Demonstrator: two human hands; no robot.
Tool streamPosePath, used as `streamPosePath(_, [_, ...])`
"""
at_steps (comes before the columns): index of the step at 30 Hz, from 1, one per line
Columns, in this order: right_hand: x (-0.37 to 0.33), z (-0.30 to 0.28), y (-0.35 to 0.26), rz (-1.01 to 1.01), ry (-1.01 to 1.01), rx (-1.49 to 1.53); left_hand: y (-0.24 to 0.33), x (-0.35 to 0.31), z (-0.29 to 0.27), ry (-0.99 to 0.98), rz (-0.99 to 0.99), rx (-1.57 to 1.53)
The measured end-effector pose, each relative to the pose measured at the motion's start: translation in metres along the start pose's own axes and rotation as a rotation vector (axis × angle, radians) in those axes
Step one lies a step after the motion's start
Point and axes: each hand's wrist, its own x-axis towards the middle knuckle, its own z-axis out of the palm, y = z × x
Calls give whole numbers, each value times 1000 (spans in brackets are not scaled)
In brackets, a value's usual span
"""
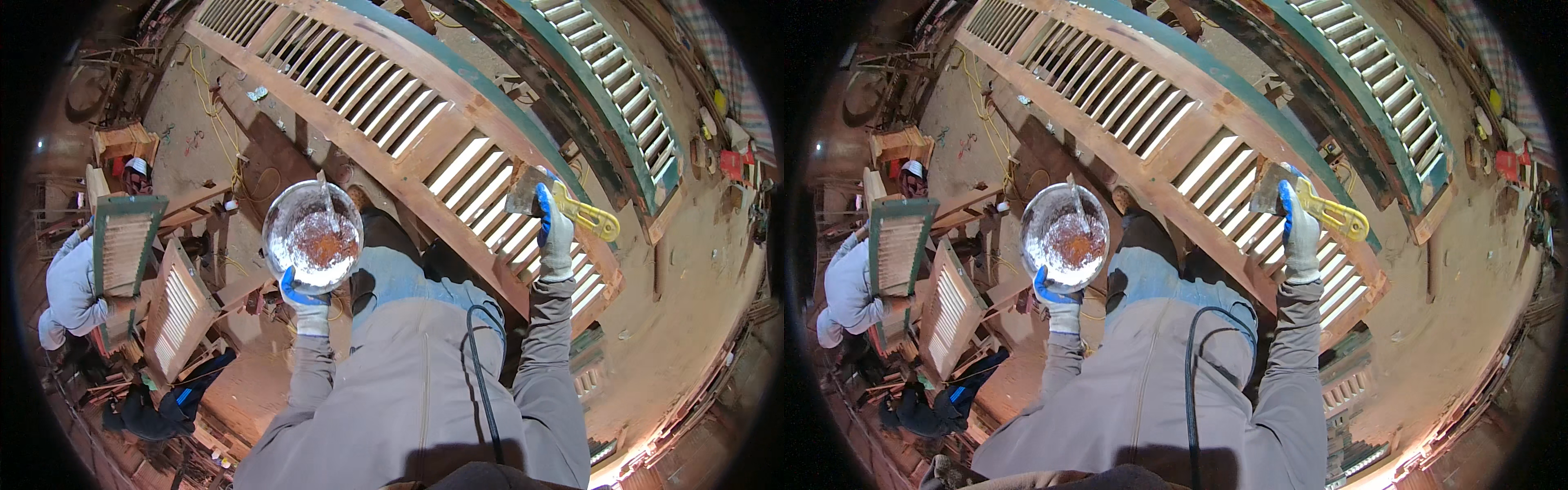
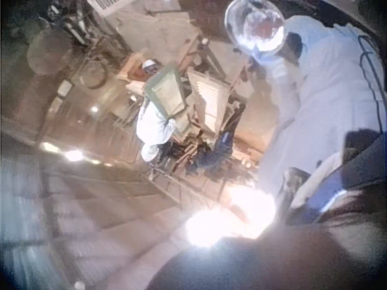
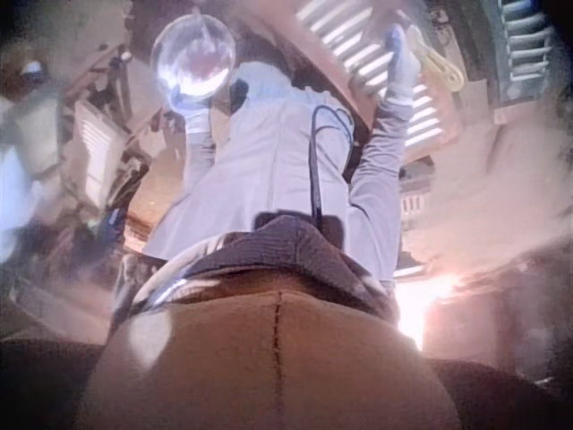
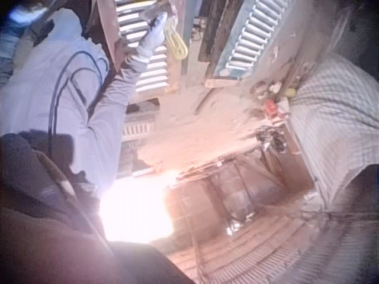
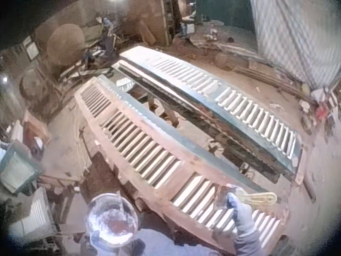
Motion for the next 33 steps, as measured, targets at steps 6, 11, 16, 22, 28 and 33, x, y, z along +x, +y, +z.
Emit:
streamPosePath(6, [-3,34,-47,167,49,41,33,67,16,-16,-120,-27])
streamPosePath(11, [5,90,-71,247,94,93,76,113,45,-36,-159,-82])
streamPosePath(16, [40,171,-164,278,20,202,105,173,33,-78,-50,-48])
streamPosePath(22, [70,269,-287,-566,-493,-315,110,219,13,-286,465,515])
streamPosePath(28, [62,368,-333,-1065,-634,-618,114,210,37,-364,483,577])
streamPosePath(33, [45,394,-318,-1133,-896,-933,123,174,86,-368,-129,-220])
